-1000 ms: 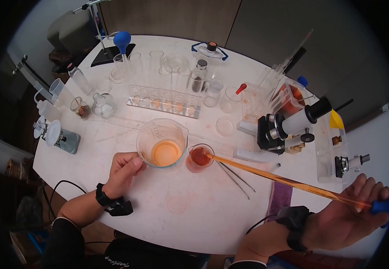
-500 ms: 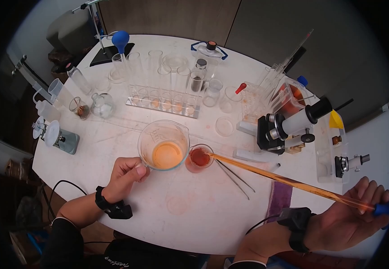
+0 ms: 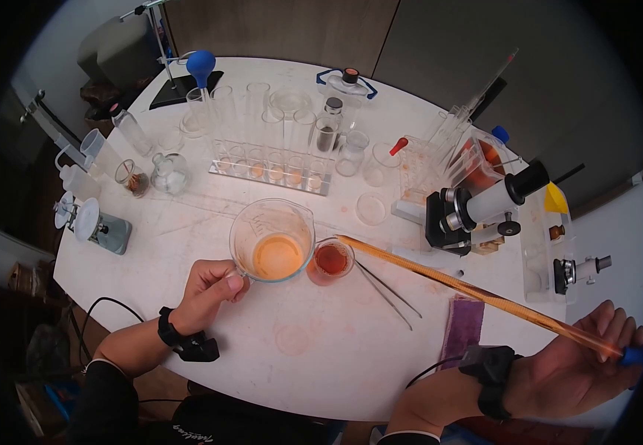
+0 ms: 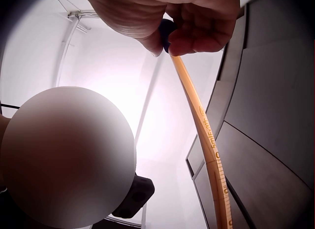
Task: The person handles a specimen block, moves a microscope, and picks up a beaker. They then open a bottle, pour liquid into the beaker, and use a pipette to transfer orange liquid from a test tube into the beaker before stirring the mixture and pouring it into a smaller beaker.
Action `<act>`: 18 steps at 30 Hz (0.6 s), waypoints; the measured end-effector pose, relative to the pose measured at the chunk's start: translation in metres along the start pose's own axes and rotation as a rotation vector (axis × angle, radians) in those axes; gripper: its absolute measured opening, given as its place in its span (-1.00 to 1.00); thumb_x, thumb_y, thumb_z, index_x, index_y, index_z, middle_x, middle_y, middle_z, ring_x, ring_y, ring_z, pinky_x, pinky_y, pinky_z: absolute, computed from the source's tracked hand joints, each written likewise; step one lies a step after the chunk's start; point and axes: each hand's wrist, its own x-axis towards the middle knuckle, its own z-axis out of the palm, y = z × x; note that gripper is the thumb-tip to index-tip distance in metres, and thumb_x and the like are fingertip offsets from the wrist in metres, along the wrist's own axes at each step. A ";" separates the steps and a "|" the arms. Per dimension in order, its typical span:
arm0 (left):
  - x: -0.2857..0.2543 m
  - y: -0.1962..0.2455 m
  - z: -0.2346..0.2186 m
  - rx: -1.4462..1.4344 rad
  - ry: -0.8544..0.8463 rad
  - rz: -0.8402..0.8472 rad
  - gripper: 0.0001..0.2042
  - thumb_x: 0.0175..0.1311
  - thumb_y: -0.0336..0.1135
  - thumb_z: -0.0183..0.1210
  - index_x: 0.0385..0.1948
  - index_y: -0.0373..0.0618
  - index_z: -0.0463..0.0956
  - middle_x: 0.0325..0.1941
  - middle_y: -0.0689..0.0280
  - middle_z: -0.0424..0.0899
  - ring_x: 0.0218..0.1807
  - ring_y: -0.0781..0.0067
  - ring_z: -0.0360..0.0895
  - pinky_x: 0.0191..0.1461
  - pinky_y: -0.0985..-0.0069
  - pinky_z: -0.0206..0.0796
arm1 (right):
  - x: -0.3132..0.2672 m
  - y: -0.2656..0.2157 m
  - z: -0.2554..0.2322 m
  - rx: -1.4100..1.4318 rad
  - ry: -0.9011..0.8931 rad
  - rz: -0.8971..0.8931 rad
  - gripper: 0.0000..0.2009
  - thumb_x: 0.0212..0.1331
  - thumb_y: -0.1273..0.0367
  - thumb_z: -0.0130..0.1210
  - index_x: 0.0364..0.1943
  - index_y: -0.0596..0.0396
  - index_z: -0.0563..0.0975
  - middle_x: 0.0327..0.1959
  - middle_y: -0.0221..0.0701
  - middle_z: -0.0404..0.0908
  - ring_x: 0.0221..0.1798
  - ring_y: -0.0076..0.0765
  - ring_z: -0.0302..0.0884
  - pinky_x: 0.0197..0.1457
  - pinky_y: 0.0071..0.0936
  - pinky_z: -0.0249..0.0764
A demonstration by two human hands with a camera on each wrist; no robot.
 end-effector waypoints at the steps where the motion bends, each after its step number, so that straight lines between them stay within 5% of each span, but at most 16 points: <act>1: 0.000 0.000 0.000 0.002 0.001 0.000 -0.68 0.42 -0.30 0.06 -0.61 -0.17 0.36 -0.56 0.46 0.38 -0.47 0.70 0.19 -0.35 0.62 0.06 | 0.000 0.000 0.000 -0.007 0.018 -0.016 -0.85 0.35 0.40 0.04 -0.26 0.21 0.38 -0.50 -0.42 0.17 -0.39 -0.48 0.13 -0.14 -0.43 0.18; 18: 0.000 0.000 0.000 -0.009 0.003 -0.007 -0.69 0.41 -0.31 0.07 -0.60 -0.18 0.38 -0.56 0.45 0.38 -0.47 0.70 0.21 -0.37 0.62 0.06 | -0.014 0.007 0.011 0.208 -0.116 0.051 -0.76 0.32 0.32 0.10 -0.20 0.20 0.34 -0.51 -0.45 0.18 -0.43 -0.51 0.14 -0.13 -0.43 0.18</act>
